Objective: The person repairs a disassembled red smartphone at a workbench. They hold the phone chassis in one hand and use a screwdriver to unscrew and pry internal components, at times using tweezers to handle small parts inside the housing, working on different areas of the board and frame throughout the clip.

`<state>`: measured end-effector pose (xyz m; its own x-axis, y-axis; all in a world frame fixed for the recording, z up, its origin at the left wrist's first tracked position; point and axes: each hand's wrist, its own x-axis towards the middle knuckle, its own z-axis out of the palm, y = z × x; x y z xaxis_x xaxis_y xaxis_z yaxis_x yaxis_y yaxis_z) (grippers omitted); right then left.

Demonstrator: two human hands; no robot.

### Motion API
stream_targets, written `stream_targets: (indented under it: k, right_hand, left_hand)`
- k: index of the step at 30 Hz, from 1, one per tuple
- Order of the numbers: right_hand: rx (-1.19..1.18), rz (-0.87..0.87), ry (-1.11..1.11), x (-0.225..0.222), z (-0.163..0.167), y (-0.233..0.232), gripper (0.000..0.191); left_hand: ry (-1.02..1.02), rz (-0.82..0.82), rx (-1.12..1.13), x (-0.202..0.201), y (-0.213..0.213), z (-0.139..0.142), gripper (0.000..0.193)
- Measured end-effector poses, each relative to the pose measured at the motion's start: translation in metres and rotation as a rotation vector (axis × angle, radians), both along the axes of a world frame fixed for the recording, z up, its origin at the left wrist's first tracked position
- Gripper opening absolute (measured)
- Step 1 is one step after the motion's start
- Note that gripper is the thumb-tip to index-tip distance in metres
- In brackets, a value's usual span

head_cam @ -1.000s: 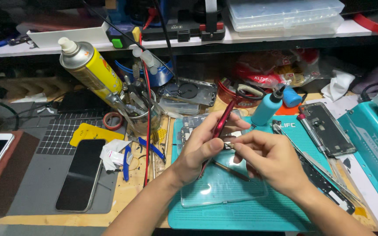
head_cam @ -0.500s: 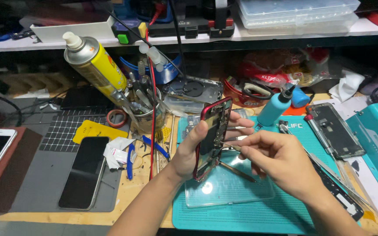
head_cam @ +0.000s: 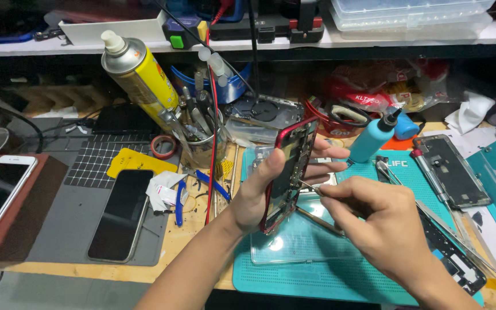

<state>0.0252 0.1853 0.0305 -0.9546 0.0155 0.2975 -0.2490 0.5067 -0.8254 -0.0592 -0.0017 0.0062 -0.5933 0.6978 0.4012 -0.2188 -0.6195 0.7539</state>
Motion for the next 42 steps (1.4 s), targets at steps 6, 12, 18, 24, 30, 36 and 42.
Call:
stream_targets:
  k: [6,12,18,24,30,36,42]
  right_hand:
    - [0.180,-0.143,-0.122,0.008,0.013,-0.007,0.022]
    - [0.186,0.007,0.197,0.014,0.013,-0.008,0.014]
    - [0.038,-0.184,-0.517,0.007,0.006,0.000,0.016]
    - [-0.031,-0.144,-0.491,0.004,0.003,0.005,0.019]
    - [-0.037,-0.081,-0.455,0.004,-0.004,0.011,0.026]
    - [-0.067,-0.031,-0.317,0.001,-0.011,0.013,0.021]
    - [-0.294,0.007,-0.451,0.001,-0.018,0.015,0.019]
  left_hand:
    - [0.009,0.007,-0.015,0.009,-0.005,0.004,0.077]
    - [0.025,0.039,-0.002,0.015,-0.004,-0.001,0.082]
    - [0.011,0.054,-0.018,0.017,-0.001,-0.005,0.082]
    - [-0.009,0.047,-0.010,0.016,0.004,-0.011,0.081]
    - [-0.022,0.045,0.011,0.016,0.004,-0.014,0.079]
    - [0.011,0.108,-0.030,0.015,0.001,-0.013,0.082]
    - [0.005,0.100,-0.016,0.016,0.002,-0.014,0.083]
